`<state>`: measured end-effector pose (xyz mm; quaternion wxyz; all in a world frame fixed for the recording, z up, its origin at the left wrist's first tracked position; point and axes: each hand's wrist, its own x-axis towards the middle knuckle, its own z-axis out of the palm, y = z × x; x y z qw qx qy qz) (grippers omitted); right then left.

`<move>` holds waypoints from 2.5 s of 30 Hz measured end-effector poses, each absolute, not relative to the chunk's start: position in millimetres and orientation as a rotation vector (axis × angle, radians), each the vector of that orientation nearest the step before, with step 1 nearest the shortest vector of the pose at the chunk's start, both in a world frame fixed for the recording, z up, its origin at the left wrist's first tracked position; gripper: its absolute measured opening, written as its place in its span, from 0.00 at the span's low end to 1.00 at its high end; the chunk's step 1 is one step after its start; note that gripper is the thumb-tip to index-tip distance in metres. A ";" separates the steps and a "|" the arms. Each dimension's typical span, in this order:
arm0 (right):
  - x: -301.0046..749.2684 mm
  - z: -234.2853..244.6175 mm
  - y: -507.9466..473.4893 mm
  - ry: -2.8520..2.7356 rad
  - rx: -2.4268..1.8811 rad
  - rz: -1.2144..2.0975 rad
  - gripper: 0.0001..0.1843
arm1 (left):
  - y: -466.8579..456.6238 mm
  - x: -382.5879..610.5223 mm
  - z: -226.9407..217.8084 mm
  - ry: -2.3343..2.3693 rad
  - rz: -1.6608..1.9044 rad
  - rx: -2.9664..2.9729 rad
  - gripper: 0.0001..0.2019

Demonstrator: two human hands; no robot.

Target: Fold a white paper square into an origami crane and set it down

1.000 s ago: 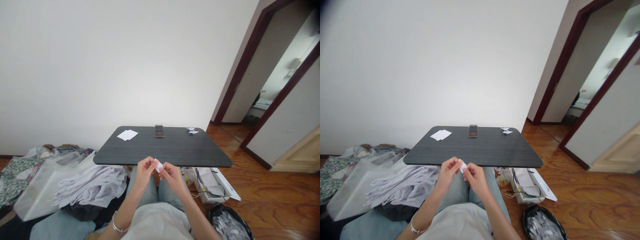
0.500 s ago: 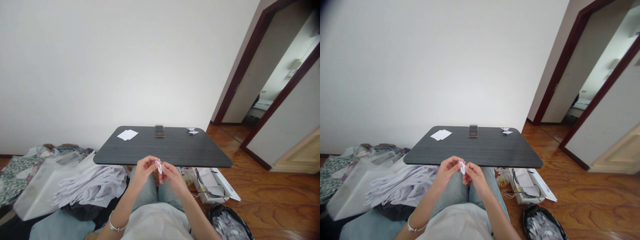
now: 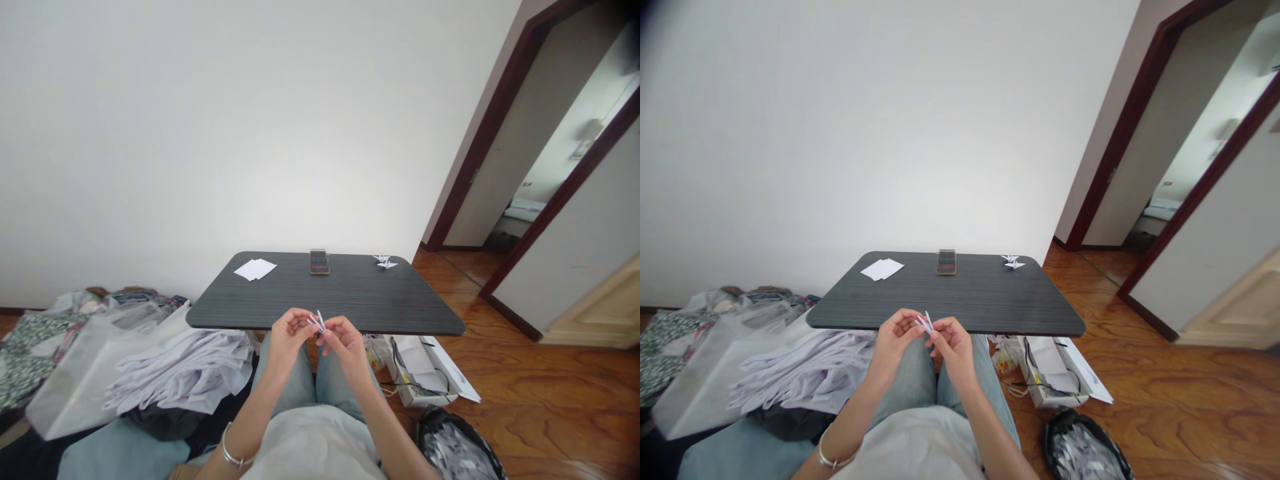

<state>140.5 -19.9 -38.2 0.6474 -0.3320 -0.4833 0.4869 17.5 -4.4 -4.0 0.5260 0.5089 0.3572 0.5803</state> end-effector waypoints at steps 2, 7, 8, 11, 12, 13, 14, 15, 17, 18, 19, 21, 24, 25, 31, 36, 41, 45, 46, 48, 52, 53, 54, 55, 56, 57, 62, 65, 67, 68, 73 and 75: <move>140.9 -36.9 -20.2 -1.096 -0.763 1.083 0.12 | -4.7 18.1 -4.4 0.840 1.391 1.195 0.08; 140.9 -37.1 -21.1 -1.063 -0.800 1.048 0.13 | -5.4 19.9 -5.2 0.837 1.354 1.223 0.06; 140.7 -36.9 -21.4 -1.056 -0.805 1.052 0.13 | -5.6 20.3 -4.8 0.832 1.353 1.229 0.06; 140.3 -35.1 -22.4 -1.040 -0.807 1.084 0.13 | -6.1 21.2 -3.0 0.828 1.355 1.247 0.06; 140.2 -34.2 -22.6 -1.036 -0.806 1.096 0.13 | -6.1 21.3 -2.5 0.830 1.354 1.249 0.06; 140.1 -33.3 -22.9 -1.034 -0.805 1.106 0.12 | -6.1 21.3 -2.3 0.832 1.353 1.250 0.06; 140.1 -32.5 -23.0 -1.033 -0.805 1.113 0.12 | -6.0 21.1 -2.1 0.836 1.352 1.250 0.06; 140.1 -31.8 -23.1 -1.035 -0.807 1.117 0.12 | -5.7 20.9 -2.2 0.840 1.351 1.251 0.06; 140.3 -31.0 -23.2 -1.045 -0.815 1.118 0.13 | -5.2 20.3 -2.7 0.851 1.353 1.263 0.06; 140.5 -31.0 -23.2 -1.051 -0.822 1.113 0.13 | -4.9 19.8 -3.0 0.860 1.355 1.275 0.06; 140.7 -31.1 -23.3 -1.056 -0.828 1.108 0.13 | -4.6 19.3 -3.3 0.871 1.357 1.290 0.06; 140.9 -32.1 -23.3 -1.062 -0.837 1.100 0.13 | -4.0 18.1 -3.8 0.890 1.355 1.329 0.06; 141.3 -34.3 -23.4 -1.065 -0.840 1.107 0.12 | -3.1 15.7 -4.2 0.899 1.349 1.373 0.07; 141.6 -35.0 -23.4 -1.068 -0.840 1.116 0.12 | -2.7 14.9 -4.2 0.896 1.348 1.377 0.07; 145.7 -34.7 -23.4 -1.111 -0.832 1.202 0.12 | 1.2 10.4 -2.3 0.831 1.284 1.361 0.06; 150.5 -34.6 -21.2 -1.154 -0.840 1.253 0.11 | 7.5 6.2 -3.4 0.794 1.220 1.391 0.07; 153.9 -35.2 -19.2 -1.186 -0.855 1.303 0.12 | 14.1 2.5 -5.6 0.769 1.141 1.451 0.07; 154.7 -34.9 -18.9 -1.206 -0.874 1.312 0.12 | 14.6 1.8 -4.1 0.754 1.114 1.472 0.07; 154.7 -34.9 -18.7 -1.208 -0.879 1.309 0.12 | 14.4 1.8 -3.7 0.760 1.112 1.488 0.07; 154.6 -35.3 -18.3 -1.215 -0.891 1.297 0.13 | 14.0 1.9 -3.6 0.785 1.115 1.521 0.08; 153.8 -36.7 -18.0 -1.229 -0.915 1.259 0.13 | 13.8 3.0 -4.7 0.829 1.120 1.530 0.09; 153.4 -36.7 -18.2 -1.228 -0.923 1.248 0.13 | 13.7 3.4 -4.9 0.832 1.122 1.522 0.09; 152.9 -36.6 -18.6 -1.226 -0.930 1.239 0.13 | 13.5 4.0 -5.0 0.833 1.123 1.515 0.10; 152.3 -36.2 -19.1 -1.225 -0.936 1.230 0.13 | 13.2 4.6 -5.0 0.835 1.124 1.507 0.10; 151.7 -35.7 -19.6 -1.224 -0.939 1.222 0.13 | 12.7 5.2 -5.0 0.838 1.126 1.500 0.11; 150.9 -35.1 -20.1 -1.223 -0.941 1.214 0.14 | 12.1 5.9 -5.0 0.845 1.131 1.489 0.11; 147.6 -34.5 -21.1 -1.169 -0.961 1.103 0.13 | 7.9 9.3 -8.1 0.871 1.208 1.389 0.11; 146.9 -36.6 -20.5 -1.134 -0.964 1.033 0.12 | 6.4 10.5 -12.2 0.875 1.229 1.406 0.10; 146.8 -37.6 -20.3 -1.128 -0.957 1.009 0.11 | 5.9 11.1 -15.0 0.891 1.237 1.436 0.09; 146.8 -37.6 -20.3 -1.130 -0.951 0.999 0.10 | 5.8 11.5 -16.3 0.895 1.244 1.439 0.08; 146.9 -35.1 -21.8 -1.191 -0.879 0.959 0.09 | 4.0 15.4 -17.8 0.873 1.278 1.336 0.09; 146.6 -34.2 -22.3 -1.199 -0.858 0.958 0.09 | 2.2 17.9 -15.9 0.858 1.307 1.285 0.10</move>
